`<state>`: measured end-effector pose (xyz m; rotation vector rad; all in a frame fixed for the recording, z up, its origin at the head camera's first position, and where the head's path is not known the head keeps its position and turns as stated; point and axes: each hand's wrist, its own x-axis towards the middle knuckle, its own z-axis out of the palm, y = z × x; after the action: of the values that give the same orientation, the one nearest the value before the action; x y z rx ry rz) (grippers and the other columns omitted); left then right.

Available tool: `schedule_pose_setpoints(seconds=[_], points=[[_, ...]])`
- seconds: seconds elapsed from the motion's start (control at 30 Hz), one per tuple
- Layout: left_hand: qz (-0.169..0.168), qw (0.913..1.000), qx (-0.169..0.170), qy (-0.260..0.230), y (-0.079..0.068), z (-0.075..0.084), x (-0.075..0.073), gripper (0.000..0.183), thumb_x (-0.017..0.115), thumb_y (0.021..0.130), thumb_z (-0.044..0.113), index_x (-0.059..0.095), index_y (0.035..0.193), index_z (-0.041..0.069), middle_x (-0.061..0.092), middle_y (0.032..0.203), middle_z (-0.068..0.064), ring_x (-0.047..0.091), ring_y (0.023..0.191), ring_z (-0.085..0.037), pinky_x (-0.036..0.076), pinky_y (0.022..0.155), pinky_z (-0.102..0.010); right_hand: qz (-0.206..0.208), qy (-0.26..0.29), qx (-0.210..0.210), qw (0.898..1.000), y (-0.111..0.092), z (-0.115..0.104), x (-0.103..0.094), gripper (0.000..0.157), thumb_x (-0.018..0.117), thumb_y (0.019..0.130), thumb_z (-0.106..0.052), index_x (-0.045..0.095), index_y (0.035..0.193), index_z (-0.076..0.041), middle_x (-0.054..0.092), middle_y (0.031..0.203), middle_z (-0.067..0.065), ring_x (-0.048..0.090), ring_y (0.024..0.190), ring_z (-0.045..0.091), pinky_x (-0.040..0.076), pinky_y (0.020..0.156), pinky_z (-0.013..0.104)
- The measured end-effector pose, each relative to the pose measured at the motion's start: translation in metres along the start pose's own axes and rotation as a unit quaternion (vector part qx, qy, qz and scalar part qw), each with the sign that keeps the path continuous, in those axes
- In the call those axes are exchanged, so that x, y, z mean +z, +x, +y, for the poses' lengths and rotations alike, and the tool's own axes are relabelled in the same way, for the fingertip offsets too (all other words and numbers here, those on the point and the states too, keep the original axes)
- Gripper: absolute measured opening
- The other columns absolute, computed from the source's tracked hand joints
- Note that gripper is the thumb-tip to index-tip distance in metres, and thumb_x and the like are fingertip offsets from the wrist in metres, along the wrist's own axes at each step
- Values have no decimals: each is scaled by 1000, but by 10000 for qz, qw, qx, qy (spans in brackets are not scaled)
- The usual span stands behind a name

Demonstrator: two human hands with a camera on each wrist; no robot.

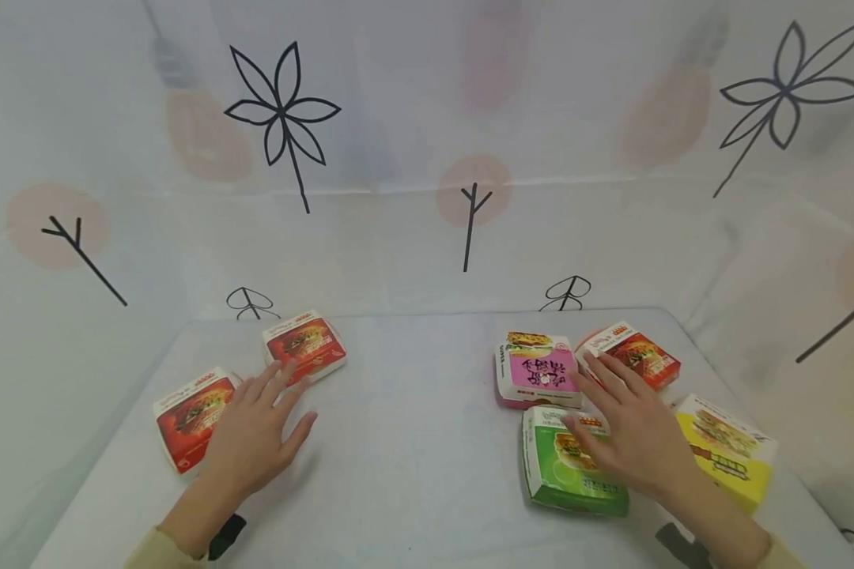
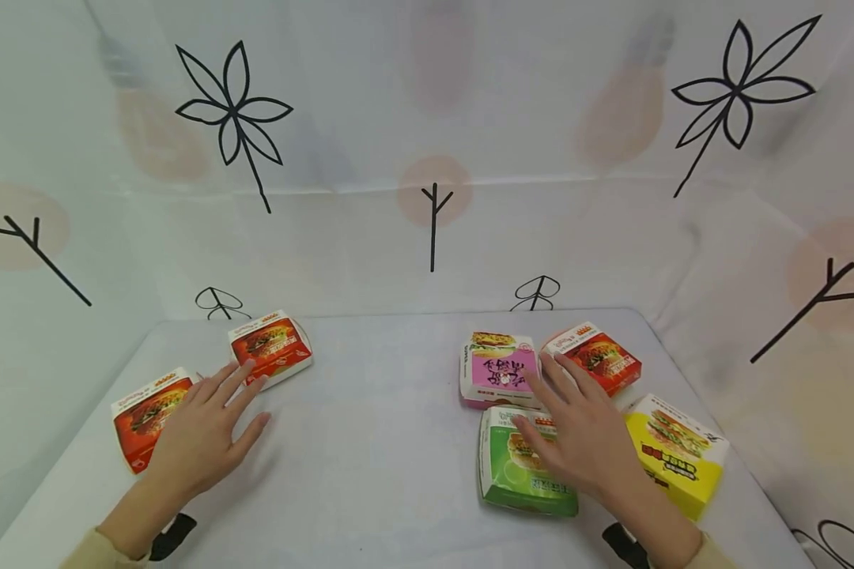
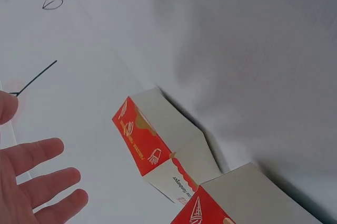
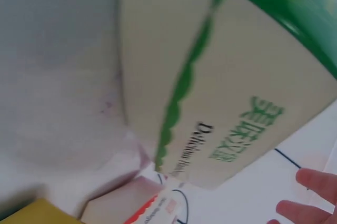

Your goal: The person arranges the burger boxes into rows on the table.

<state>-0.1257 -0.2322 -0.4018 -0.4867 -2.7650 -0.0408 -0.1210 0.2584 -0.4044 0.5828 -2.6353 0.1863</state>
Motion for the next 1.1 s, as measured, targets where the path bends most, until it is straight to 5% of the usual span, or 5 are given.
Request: schedule_pose_setpoints(seconds=[0.2,0.37,0.53,0.77,1.1], points=[[523,9971,-217,-502,11,-9,-2,47,71,90,32,66,127,4,59,137,-16,54,124,-37,45,99,-57,-95,504,346,9981,13,-8,-7,63,74,85,-40,60,138,-9,49,148,14,40,135,38,40,101,64],[1003,9899,-539,-844,21,-19,11,34,69,91,25,69,118,4,69,118,-16,65,106,-36,57,75,-50,-353,1087,608,9916,19,-15,-8,57,70,91,-39,58,140,-13,50,147,14,41,135,40,39,99,67],[943,9772,-1268,-1416,35,-28,25,27,66,94,24,69,116,9,71,111,-15,65,92,-33,54,63,-47,-507,1746,774,9803,29,-26,-10,49,68,95,-34,60,138,-12,52,145,14,41,135,41,36,102,68],[648,9489,-2110,-2256,56,-39,28,42,62,97,27,60,132,5,58,136,-21,50,127,-44,40,101,-61,-989,2538,1198,9547,53,-40,-21,48,60,99,-38,56,143,-18,51,147,10,40,137,41,33,104,68],[-403,9116,-2950,-2834,75,-48,33,67,61,98,36,37,152,6,37,153,-25,32,139,-47,26,111,-63,-1098,3139,1227,9351,90,-53,-12,48,57,100,-43,56,143,-21,52,147,3,43,137,35,36,104,65]])
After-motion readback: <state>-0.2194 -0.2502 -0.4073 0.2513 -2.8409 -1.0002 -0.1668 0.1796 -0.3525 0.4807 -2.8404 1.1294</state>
